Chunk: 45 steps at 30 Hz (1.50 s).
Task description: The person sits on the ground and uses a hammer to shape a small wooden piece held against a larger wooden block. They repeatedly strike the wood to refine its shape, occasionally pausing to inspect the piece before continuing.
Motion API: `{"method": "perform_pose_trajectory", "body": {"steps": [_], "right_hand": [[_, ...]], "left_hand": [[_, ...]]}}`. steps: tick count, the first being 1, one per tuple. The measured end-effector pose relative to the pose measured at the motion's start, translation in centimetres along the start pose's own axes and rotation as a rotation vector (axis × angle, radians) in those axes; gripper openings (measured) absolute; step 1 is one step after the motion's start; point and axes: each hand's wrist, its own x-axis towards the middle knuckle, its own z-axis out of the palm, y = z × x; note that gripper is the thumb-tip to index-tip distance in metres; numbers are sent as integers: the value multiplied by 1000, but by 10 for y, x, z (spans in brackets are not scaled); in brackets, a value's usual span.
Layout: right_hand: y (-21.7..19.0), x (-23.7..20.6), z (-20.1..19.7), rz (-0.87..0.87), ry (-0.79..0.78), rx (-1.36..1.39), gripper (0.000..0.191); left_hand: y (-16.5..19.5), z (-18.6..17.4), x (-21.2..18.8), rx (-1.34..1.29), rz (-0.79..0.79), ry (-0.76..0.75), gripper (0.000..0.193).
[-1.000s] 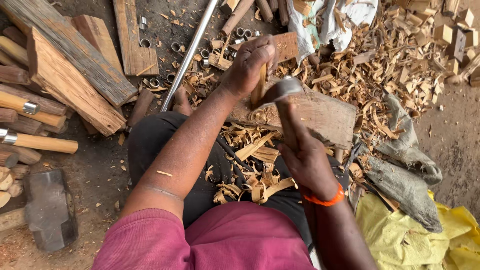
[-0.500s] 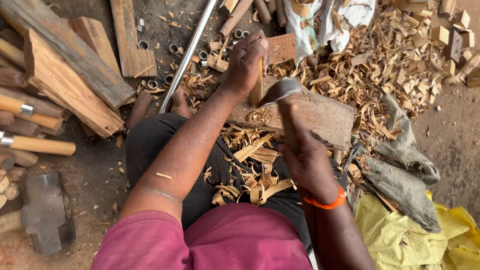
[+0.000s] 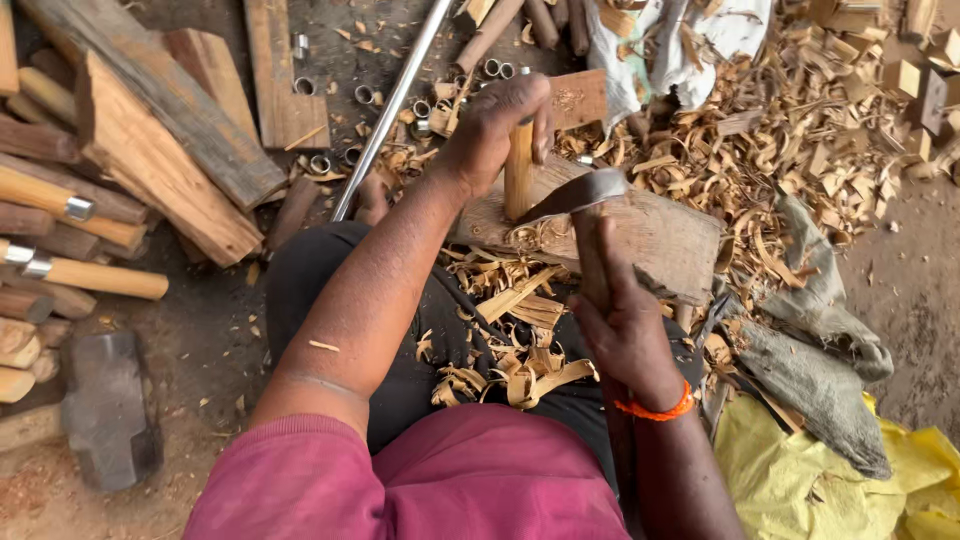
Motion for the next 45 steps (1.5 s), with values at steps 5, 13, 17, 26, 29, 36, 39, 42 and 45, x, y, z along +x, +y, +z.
{"method": "perform_pose_trajectory", "body": {"steps": [5,13,17,26,29,36,39,42,45], "right_hand": [[-2,2,-10,-115,-34,-120,92],[-52,-37,-49,-342,56,402,94],[-54,-37,-58,-330,61,310,92],[-68,-19,-48,-314,43,85,90],[-57,-27,-54,-327,63,81,88],[-20,-4,-18,-365,-51,-140,91],[-27,-8,-22,-466,10,-71,90],[-41,-22,-39,-401,34,17,88],[-45,-25,-42,-356,59,117,86]], "left_hand": [[14,7,-8,25,35,42,40],[19,9,-4,28,90,-129,36],[13,10,-2,-18,52,-148,37],[8,13,0,22,94,-125,36],[7,11,-1,12,69,-136,36],[-2,8,5,116,215,-114,37],[-5,6,7,134,198,-78,35],[-4,4,6,48,146,-74,36],[0,5,3,54,80,-60,35]]}}
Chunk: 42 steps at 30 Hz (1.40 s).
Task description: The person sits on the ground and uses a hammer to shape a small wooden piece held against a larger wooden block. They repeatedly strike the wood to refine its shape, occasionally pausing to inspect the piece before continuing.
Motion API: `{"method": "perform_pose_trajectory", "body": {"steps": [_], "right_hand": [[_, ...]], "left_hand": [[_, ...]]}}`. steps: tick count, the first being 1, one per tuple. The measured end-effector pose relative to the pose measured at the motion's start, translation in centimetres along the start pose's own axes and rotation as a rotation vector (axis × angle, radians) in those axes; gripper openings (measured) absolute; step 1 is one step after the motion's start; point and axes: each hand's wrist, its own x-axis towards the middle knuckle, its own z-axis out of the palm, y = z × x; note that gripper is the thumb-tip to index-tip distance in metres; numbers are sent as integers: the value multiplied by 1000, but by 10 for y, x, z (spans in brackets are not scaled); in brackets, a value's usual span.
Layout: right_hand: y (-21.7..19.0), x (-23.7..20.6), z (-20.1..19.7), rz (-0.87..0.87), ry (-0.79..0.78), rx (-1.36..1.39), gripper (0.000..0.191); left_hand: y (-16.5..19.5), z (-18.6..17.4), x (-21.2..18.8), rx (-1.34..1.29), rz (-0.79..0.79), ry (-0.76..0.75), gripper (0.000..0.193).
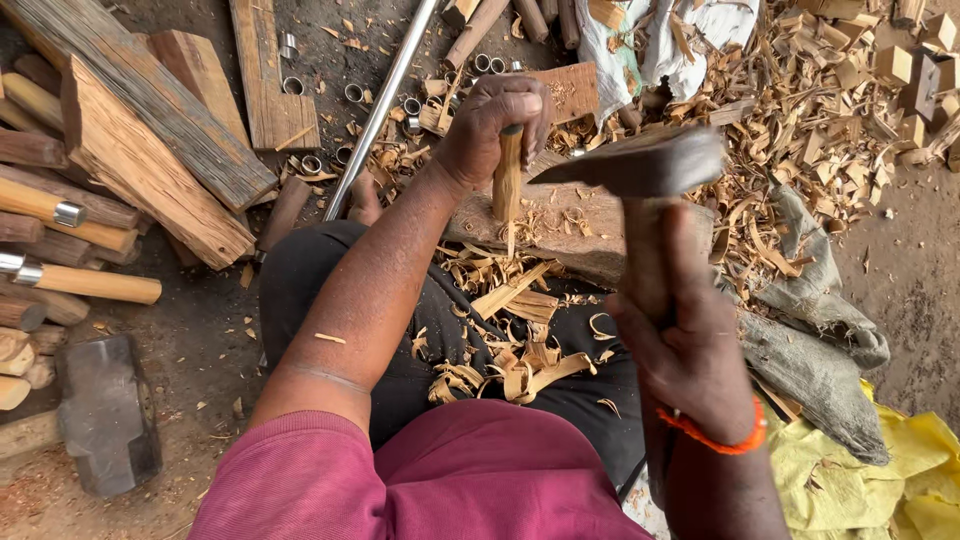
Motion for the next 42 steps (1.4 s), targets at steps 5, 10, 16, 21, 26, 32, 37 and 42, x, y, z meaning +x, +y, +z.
{"method": "perform_pose_trajectory", "body": {"steps": [5,10,16,21,26,32,37,42], "right_hand": [[36,13,31,-49,-178,-143,95],[21,-3,0,110,-28,58,90],[-19,11,0,-123,-22,-100,91],[-18,23,11,215,-43,-43,92],[-25,1,-8,-43,45,158,85],[10,17,15,-9,-121,-212,87],[19,9,11,-11,-110,-171,87],[-9,-5,-9,-186,-7,-100,83]], "left_hand": [[4,5,0,44,59,12,35],[2,12,-2,94,46,-39,34],[10,13,-7,96,33,-91,36],[12,14,-7,60,32,-77,34],[12,14,-10,24,-7,-80,34],[12,12,-7,86,49,-64,35],[5,12,-6,162,59,-32,37],[-3,17,-6,77,9,-31,39]]}}
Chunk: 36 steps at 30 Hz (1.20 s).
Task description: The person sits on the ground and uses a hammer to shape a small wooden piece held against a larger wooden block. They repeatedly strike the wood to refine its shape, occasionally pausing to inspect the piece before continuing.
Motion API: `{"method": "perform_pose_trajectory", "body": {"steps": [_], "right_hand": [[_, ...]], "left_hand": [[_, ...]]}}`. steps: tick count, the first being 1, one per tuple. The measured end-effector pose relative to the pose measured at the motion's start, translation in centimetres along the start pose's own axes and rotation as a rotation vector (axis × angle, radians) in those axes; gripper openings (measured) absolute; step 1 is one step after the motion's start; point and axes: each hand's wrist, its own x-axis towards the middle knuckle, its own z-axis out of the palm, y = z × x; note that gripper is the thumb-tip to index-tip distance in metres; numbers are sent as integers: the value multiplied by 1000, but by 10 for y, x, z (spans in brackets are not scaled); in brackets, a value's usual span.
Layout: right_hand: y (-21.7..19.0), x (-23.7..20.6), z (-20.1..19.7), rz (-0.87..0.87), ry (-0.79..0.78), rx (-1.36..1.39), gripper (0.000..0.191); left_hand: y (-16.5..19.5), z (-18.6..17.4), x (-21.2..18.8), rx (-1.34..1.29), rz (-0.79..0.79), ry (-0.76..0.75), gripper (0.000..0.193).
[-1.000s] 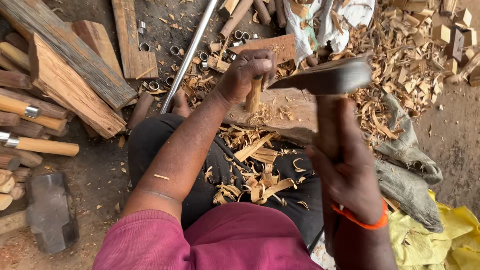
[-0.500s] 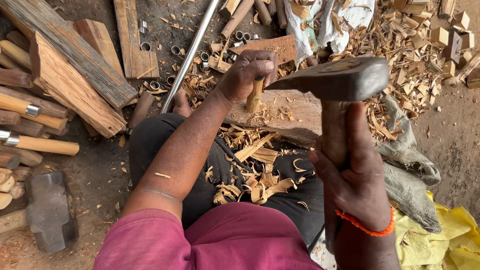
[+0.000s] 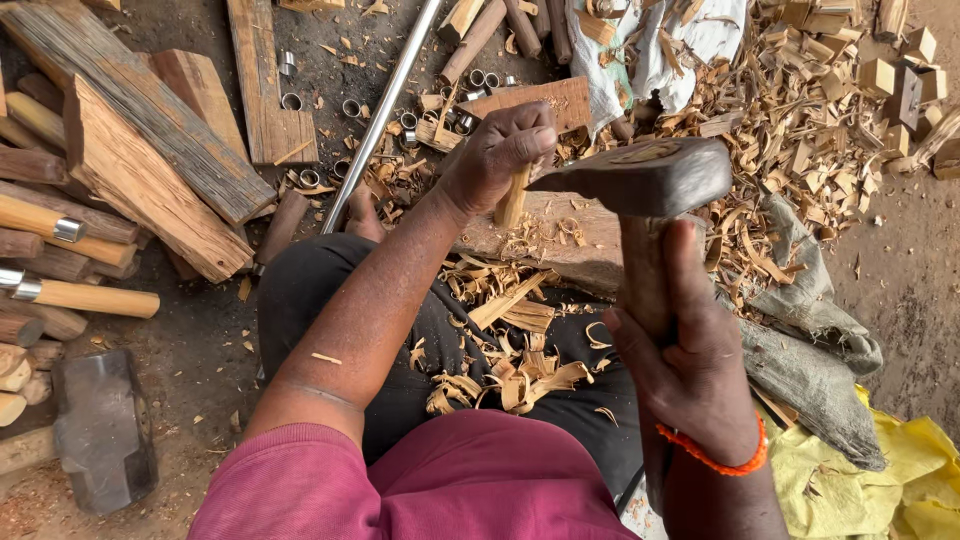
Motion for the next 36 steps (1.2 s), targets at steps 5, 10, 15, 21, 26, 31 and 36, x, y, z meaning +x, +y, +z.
{"method": "perform_pose_trajectory", "body": {"steps": [5,10,15,21,26,31,36], "right_hand": [[16,21,34,133,-128,-45,87],[14,10,30,90,-75,50,87],[1,7,8,85,14,-83,85],[49,13,43,20,-145,153,90],[72,-1,37,312,-101,-59,91],[39,7,26,207,-71,22,88],[-2,13,4,90,2,-63,85]], "left_hand": [[-3,-2,4,42,136,1,35],[-8,-2,0,123,112,57,30],[-9,0,4,64,96,27,38],[2,-9,2,45,31,141,44],[6,-6,3,58,13,150,40],[2,-3,-1,132,158,100,39],[-3,2,-1,106,88,109,39]]}}
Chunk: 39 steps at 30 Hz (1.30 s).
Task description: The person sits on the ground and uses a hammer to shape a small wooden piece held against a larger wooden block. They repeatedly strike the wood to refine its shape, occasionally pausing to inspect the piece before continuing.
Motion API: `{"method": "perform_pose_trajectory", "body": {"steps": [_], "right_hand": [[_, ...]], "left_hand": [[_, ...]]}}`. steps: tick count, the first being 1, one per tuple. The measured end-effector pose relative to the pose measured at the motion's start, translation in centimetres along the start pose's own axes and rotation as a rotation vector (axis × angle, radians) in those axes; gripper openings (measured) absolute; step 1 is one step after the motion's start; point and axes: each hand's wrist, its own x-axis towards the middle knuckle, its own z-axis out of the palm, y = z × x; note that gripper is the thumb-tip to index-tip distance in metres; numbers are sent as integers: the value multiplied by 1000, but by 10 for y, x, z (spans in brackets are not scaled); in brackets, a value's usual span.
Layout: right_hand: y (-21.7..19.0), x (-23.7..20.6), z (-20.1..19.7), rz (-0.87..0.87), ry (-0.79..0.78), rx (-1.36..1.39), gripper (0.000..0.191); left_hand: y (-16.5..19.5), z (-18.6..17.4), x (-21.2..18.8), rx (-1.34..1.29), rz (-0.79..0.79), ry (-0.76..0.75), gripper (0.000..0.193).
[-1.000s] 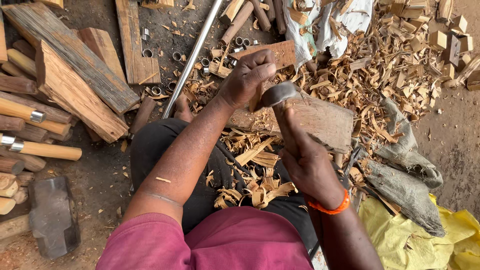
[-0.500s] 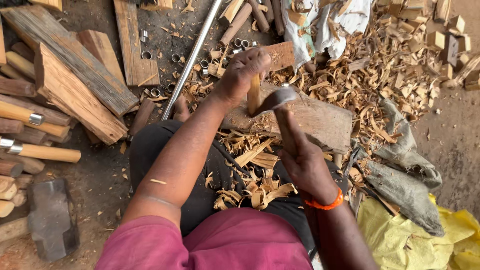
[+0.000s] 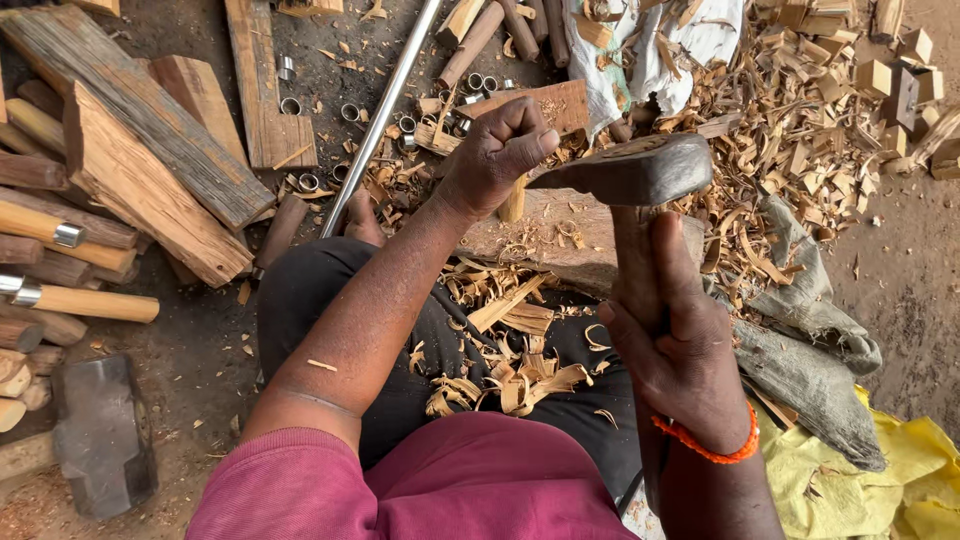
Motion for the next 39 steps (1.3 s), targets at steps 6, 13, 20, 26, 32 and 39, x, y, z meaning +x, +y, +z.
{"method": "perform_pose_trajectory", "body": {"steps": [6,13,20,26,32,39], "right_hand": [[39,6,42,79,-153,-41,90],[76,-14,43,361,-87,-6,92],[77,-15,47,125,-95,-33,93],[36,-6,15,67,-80,45,88],[-5,-6,-1,113,11,41,86],[24,14,33,-60,-131,-52,92]], "left_hand": [[3,-4,4,50,88,48,47],[9,-17,1,-347,-268,239,54],[17,-21,5,-276,-158,-31,47],[18,-21,6,-267,-136,-69,39],[16,-17,7,-251,-132,-77,33],[19,-18,6,-170,-107,-96,33]]}}
